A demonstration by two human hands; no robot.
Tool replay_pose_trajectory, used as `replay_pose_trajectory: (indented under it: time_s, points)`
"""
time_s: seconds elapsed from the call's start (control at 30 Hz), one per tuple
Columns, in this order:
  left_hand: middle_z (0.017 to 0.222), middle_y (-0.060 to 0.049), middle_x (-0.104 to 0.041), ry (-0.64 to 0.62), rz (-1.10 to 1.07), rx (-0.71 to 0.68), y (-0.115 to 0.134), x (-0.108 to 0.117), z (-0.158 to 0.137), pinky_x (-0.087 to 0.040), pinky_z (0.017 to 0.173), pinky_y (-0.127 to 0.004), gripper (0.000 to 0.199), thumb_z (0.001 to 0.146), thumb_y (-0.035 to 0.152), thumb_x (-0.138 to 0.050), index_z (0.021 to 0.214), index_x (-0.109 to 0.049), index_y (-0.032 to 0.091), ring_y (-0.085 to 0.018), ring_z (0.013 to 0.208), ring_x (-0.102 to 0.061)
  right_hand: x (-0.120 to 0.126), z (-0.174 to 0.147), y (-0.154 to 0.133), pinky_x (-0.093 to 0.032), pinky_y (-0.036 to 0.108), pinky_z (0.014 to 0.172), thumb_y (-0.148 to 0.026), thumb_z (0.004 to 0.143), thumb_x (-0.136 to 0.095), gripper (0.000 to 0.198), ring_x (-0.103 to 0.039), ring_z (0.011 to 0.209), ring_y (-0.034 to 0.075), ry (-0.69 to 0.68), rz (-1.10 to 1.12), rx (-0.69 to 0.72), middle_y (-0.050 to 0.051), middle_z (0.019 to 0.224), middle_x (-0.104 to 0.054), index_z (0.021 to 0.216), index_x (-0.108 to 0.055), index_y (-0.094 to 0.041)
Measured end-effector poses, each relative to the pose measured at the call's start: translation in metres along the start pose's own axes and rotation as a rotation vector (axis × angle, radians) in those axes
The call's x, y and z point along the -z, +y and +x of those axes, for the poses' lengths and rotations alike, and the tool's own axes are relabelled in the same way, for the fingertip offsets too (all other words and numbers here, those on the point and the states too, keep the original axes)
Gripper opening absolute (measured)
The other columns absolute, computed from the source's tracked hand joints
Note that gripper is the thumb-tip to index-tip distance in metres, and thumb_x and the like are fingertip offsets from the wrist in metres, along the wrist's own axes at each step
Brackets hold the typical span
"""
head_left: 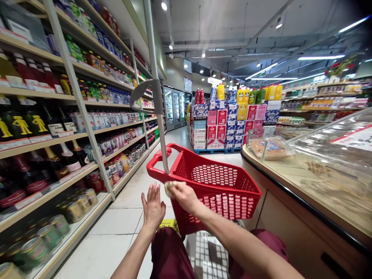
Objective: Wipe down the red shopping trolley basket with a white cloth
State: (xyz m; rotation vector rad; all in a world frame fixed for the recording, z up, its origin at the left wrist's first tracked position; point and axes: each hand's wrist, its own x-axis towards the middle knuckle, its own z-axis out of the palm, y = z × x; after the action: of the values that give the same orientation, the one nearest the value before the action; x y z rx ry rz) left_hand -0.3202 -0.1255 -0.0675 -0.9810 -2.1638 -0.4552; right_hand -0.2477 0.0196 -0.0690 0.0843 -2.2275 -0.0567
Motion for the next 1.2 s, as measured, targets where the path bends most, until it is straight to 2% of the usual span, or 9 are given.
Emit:
replay_pose_trajectory:
  time_s: [0.07,0.23,0.4,0.47,0.6,0.77,0.97,1.13,1.2]
  points:
    - [0.137,-0.014,-0.037,0.004,-0.008,-0.013,0.006,-0.003,0.0,-0.01,0.108,-0.051,0.065,0.074,0.013,-0.038,0.136,-0.022,0.014,-0.025,0.13,-0.027,0.002,0.004,0.004,-0.047,0.024,0.074,-0.022,0.091,-0.034,0.028,-0.055,0.086,0.014,0.039,0.009,-0.034,0.005,0.095,-0.06,0.104,-0.059,-0.021]
    - [0.135,-0.014,-0.041,-0.003,-0.01,-0.088,0.017,-0.008,-0.007,-0.008,0.109,-0.047,0.057,0.074,0.015,-0.039,0.131,-0.034,0.013,-0.023,0.129,-0.03,0.0,-0.04,0.009,-0.044,0.02,0.052,-0.02,0.087,-0.043,0.022,-0.052,0.064,0.012,-0.052,-0.027,-0.022,0.002,0.073,-0.058,0.081,-0.064,-0.022]
    - [0.135,-0.014,-0.041,-0.019,-0.014,-0.098,0.037,-0.01,-0.007,-0.008,0.109,-0.047,0.053,0.075,0.012,-0.036,0.128,-0.038,0.011,-0.023,0.128,-0.031,0.019,-0.031,0.034,-0.046,0.024,0.072,-0.022,0.087,-0.043,0.024,-0.054,0.082,0.014,0.095,-0.034,-0.138,0.006,0.092,-0.059,0.105,-0.059,-0.022]
    - [0.135,-0.013,-0.041,-0.02,-0.03,-0.141,0.049,-0.01,-0.006,-0.009,0.109,-0.047,0.053,0.075,0.01,-0.034,0.128,-0.038,0.012,-0.022,0.129,-0.031,0.024,-0.034,0.046,-0.045,0.023,0.07,-0.022,0.088,-0.043,0.023,-0.054,0.081,0.014,0.087,-0.065,-0.149,0.006,0.091,-0.059,0.104,-0.06,-0.021]
    - [0.134,-0.012,-0.043,-0.023,-0.075,-0.245,0.069,-0.012,-0.003,-0.01,0.109,-0.045,0.053,0.074,0.01,-0.036,0.126,-0.04,0.013,-0.021,0.128,-0.032,0.027,-0.065,0.054,-0.042,0.019,0.057,-0.019,0.087,-0.044,0.019,-0.052,0.069,0.012,0.038,-0.09,-0.123,0.002,0.077,-0.058,0.089,-0.063,-0.021]
    - [0.135,-0.012,-0.042,-0.052,-0.095,-0.285,0.09,-0.017,0.0,-0.011,0.109,-0.047,0.054,0.073,0.011,-0.038,0.126,-0.041,0.013,-0.022,0.127,-0.032,0.038,-0.08,0.069,-0.043,0.022,0.069,-0.019,0.087,-0.046,0.022,-0.052,0.08,0.013,0.087,-0.078,-0.22,0.004,0.086,-0.056,0.104,-0.06,-0.023]
    - [0.136,-0.009,-0.04,-0.131,-0.125,-0.374,0.111,-0.028,-0.006,-0.011,0.109,-0.046,0.053,0.073,0.017,-0.043,0.126,-0.042,0.016,-0.022,0.129,-0.029,0.044,-0.118,0.082,-0.041,0.018,0.054,-0.022,0.081,-0.055,0.012,-0.052,0.069,0.012,-0.073,-0.092,-0.255,0.002,0.08,-0.055,0.089,-0.064,-0.024]
    - [0.138,-0.009,-0.037,-0.167,-0.118,-0.394,0.126,-0.032,-0.005,-0.012,0.108,-0.047,0.055,0.073,0.021,-0.045,0.127,-0.041,0.017,-0.022,0.13,-0.028,0.06,-0.12,0.1,-0.044,0.024,0.075,-0.018,0.087,-0.044,0.026,-0.051,0.087,0.015,-0.009,-0.091,-0.305,0.005,0.096,-0.055,0.108,-0.058,-0.024]
    - [0.139,-0.008,-0.036,-0.17,-0.118,-0.424,0.132,-0.034,-0.005,-0.012,0.108,-0.047,0.055,0.073,0.021,-0.045,0.128,-0.04,0.017,-0.022,0.13,-0.026,0.062,-0.128,0.106,-0.044,0.023,0.071,-0.02,0.087,-0.044,0.024,-0.052,0.084,0.014,-0.024,-0.099,-0.308,0.004,0.092,-0.056,0.104,-0.061,-0.025]
